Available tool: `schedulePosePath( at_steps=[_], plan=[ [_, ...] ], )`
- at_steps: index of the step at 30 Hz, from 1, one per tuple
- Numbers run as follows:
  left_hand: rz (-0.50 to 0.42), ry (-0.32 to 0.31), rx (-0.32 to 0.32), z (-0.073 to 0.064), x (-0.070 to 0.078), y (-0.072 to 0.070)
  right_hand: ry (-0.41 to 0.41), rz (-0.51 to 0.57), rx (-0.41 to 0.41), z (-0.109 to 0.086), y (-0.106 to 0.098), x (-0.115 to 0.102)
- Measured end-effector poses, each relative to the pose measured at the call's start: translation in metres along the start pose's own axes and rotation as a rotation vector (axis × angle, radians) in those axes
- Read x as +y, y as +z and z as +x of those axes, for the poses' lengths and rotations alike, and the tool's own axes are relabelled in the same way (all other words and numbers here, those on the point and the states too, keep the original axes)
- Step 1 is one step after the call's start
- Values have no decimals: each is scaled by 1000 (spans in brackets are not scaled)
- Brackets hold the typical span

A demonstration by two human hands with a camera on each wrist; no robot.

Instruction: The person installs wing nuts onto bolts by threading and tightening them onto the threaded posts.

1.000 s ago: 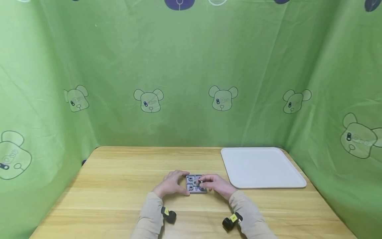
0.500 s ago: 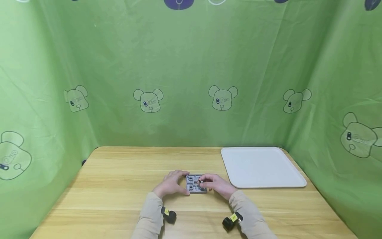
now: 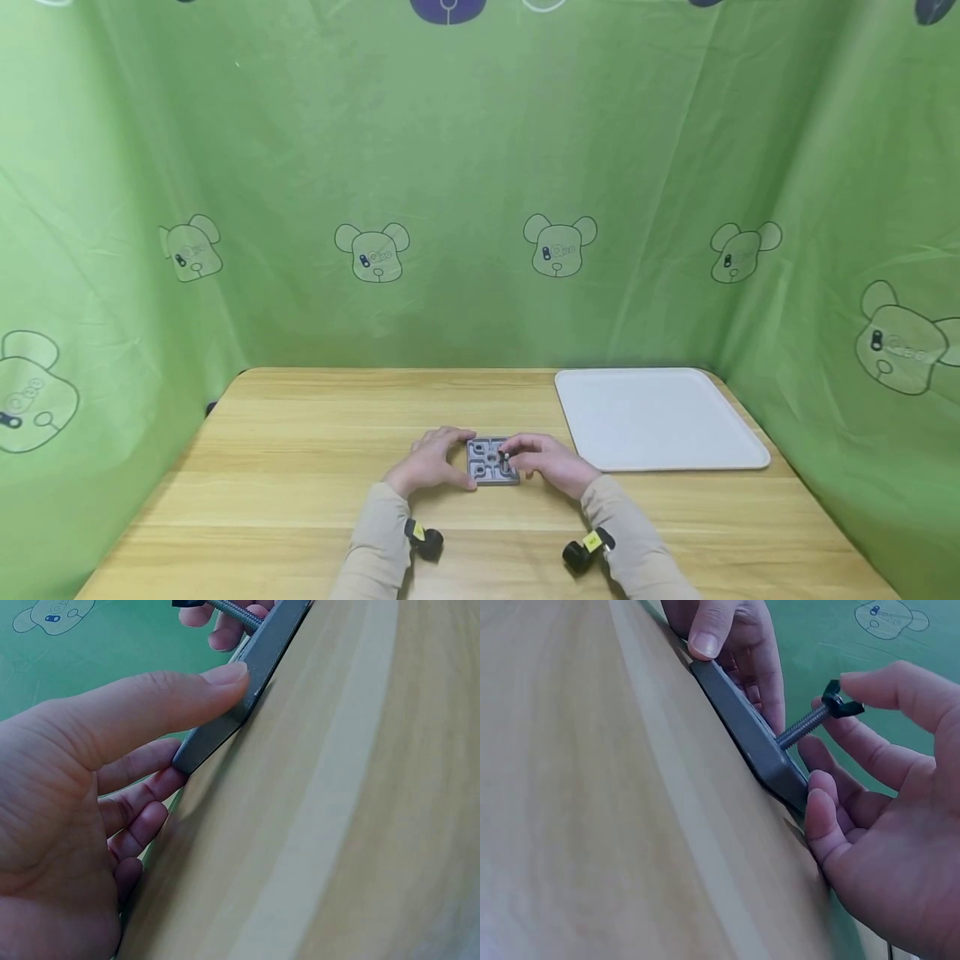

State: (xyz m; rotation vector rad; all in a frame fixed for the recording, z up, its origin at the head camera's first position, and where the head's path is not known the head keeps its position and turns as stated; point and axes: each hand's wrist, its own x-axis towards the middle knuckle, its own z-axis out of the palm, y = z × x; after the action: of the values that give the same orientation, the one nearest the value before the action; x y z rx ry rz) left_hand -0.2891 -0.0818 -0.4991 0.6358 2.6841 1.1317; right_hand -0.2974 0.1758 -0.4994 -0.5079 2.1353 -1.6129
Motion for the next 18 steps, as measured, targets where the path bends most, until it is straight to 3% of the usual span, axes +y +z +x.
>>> schedulePosePath(
  at_steps=[11, 18],
  plan=[
    [7, 4, 4, 2, -3, 1, -10, 151, -4, 0, -1, 1],
    [4, 4, 5, 1, -3, 2, -12, 82, 10, 0, -1, 2]
  ],
)
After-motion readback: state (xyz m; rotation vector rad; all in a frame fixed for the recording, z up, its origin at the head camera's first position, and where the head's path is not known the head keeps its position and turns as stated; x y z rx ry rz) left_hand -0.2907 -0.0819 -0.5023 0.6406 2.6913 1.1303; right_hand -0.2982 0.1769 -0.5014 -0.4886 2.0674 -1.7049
